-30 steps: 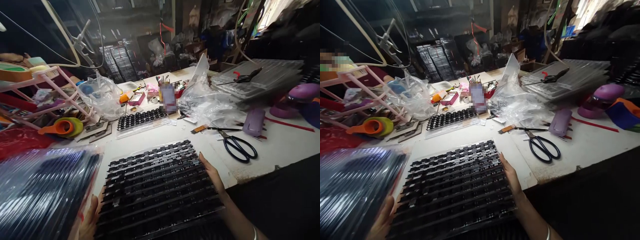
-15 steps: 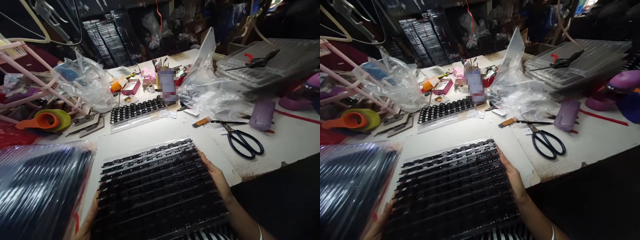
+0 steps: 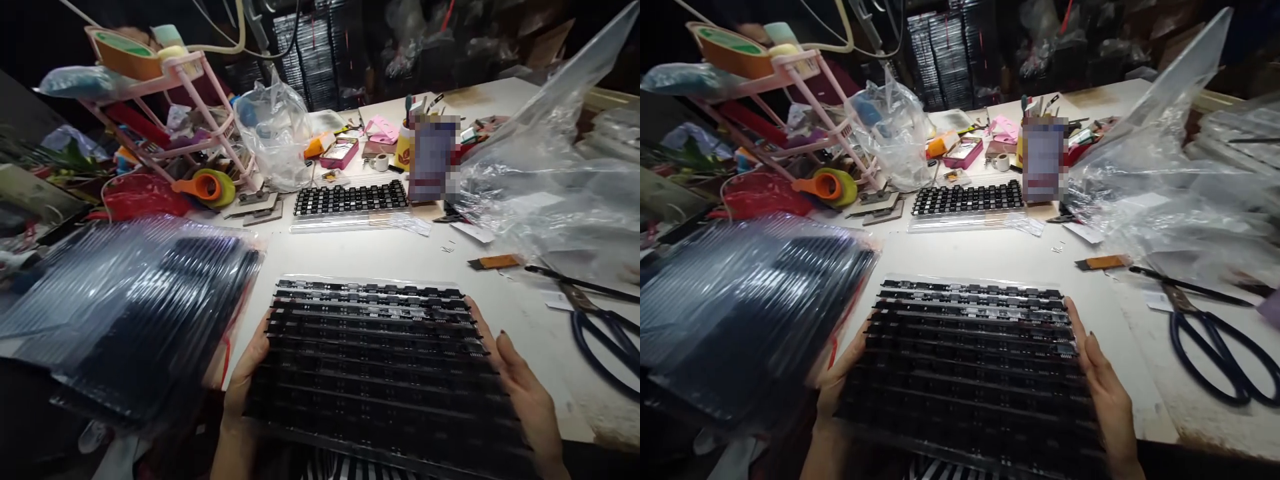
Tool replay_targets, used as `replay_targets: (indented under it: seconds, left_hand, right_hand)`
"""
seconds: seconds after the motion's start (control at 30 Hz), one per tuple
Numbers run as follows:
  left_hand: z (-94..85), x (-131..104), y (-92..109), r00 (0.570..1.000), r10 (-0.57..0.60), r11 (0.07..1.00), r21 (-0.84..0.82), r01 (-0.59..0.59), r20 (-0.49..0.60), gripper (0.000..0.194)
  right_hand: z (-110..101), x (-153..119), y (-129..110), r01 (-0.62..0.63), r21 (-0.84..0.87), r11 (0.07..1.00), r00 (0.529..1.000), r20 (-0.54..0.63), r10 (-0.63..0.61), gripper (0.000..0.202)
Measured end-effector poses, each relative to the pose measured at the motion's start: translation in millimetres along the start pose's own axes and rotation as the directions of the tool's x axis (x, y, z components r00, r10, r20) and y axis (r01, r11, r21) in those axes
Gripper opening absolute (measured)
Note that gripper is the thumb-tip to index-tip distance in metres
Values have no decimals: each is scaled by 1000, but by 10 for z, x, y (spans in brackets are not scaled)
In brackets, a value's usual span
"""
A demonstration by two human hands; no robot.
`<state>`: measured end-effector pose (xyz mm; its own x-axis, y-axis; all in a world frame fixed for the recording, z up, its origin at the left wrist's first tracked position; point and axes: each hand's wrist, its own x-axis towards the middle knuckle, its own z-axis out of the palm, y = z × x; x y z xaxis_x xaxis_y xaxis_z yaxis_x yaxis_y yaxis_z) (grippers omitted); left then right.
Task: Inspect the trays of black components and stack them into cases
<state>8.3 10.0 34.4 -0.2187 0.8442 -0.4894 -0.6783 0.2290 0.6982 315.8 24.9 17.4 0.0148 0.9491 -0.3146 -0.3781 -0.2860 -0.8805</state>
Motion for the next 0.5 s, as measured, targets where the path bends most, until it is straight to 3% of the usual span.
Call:
replay_targets:
  seconds: [0.23, 0.5]
  left_hand:
    - [32, -37, -2, 999, 1, 1000, -23, 0, 38, 55]
    - [-32, -3, 6, 990, -136, 984, -108, 140, 40, 44]
  right_hand:
    - [-67, -4, -3, -57, 71, 996, 998, -17, 59, 50]
    - [30, -40, -34, -95, 156, 983, 989, -101, 111, 57]
